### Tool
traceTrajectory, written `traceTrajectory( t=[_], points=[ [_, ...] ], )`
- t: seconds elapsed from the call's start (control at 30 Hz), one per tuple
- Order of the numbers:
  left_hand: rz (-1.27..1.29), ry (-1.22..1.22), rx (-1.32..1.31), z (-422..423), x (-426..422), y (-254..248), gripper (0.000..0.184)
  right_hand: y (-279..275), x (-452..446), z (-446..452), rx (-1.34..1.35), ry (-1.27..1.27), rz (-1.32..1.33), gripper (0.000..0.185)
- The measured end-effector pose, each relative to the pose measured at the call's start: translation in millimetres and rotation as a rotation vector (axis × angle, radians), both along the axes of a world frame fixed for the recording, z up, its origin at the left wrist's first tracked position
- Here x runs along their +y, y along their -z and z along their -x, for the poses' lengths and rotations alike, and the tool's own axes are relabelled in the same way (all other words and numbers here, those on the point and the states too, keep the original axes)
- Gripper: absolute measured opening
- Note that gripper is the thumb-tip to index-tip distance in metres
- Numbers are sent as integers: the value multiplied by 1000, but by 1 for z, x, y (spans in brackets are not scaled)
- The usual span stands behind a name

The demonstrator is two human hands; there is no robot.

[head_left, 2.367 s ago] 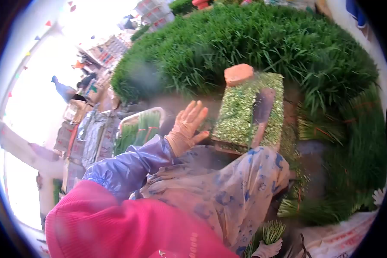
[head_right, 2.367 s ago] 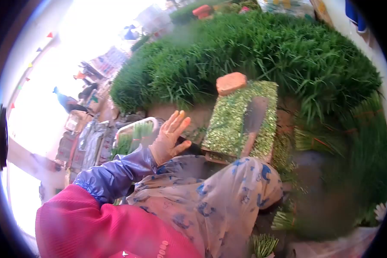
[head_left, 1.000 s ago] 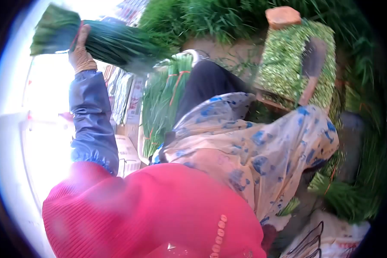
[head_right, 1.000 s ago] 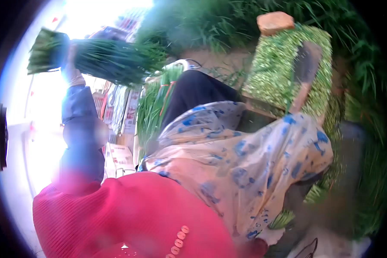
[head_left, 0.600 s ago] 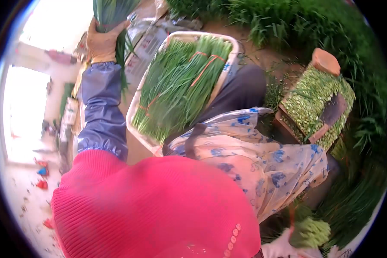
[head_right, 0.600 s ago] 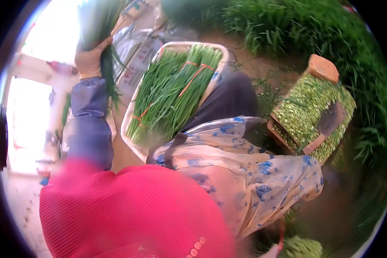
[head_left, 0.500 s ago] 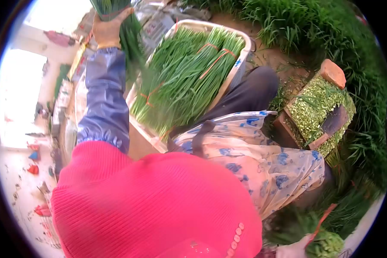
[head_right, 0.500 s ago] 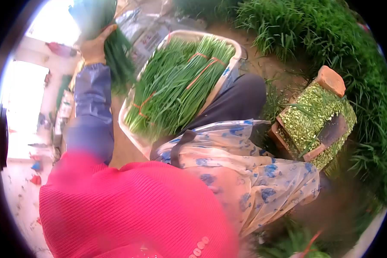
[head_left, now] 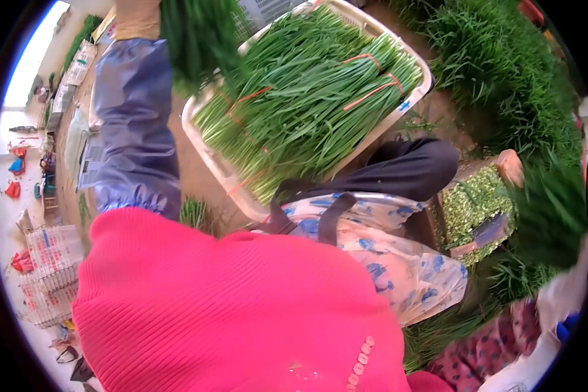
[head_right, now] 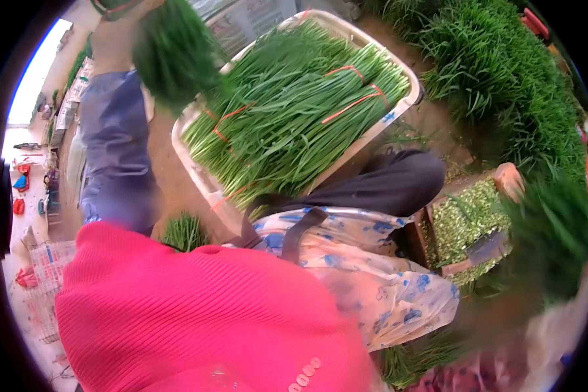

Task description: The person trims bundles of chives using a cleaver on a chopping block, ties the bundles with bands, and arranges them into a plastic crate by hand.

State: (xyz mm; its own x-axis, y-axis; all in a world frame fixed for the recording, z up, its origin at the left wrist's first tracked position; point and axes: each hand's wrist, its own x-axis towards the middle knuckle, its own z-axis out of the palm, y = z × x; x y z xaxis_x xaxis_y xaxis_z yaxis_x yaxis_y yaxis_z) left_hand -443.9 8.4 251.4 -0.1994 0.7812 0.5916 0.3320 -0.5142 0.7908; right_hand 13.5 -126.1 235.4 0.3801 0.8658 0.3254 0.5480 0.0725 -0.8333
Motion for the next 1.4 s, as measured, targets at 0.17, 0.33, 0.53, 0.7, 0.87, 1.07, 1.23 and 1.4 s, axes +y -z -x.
traceTrajectory(
  t=[0.17, 0.33, 0.53, 0.7, 0.87, 1.07, 1.23, 1.4],
  points=[
    [70, -63, 141, 18, -24, -51, 31, -51, 61, 82, 164, -308, -30, 55],
    [428, 100, -316, 49, 5, -87, 36, -16, 104, 154, 747, -790, -104, 48],
    [574, 70, 547, -18, 44, 23, 50, 114, 140, 239, 1393, -435, 264, 56],
    [1006, 117, 425, -26, 120, 157, 75, 186, 190, 244, 1299, -48, 459, 52],
    [1066, 217, 656, -59, 201, 181, 74, 201, 266, 231, 974, 171, 547, 102],
    [1095, -55, 678, -96, 226, 325, 96, 263, 276, 237, 281, 250, 620, 96],
    [1007, -117, 893, -88, 223, 314, 104, 239, 260, 220, 329, 36, 686, 88],
    [845, -84, 1079, -137, 164, 264, 100, 250, 264, 194, -250, -45, 273, 71]
  ],
)
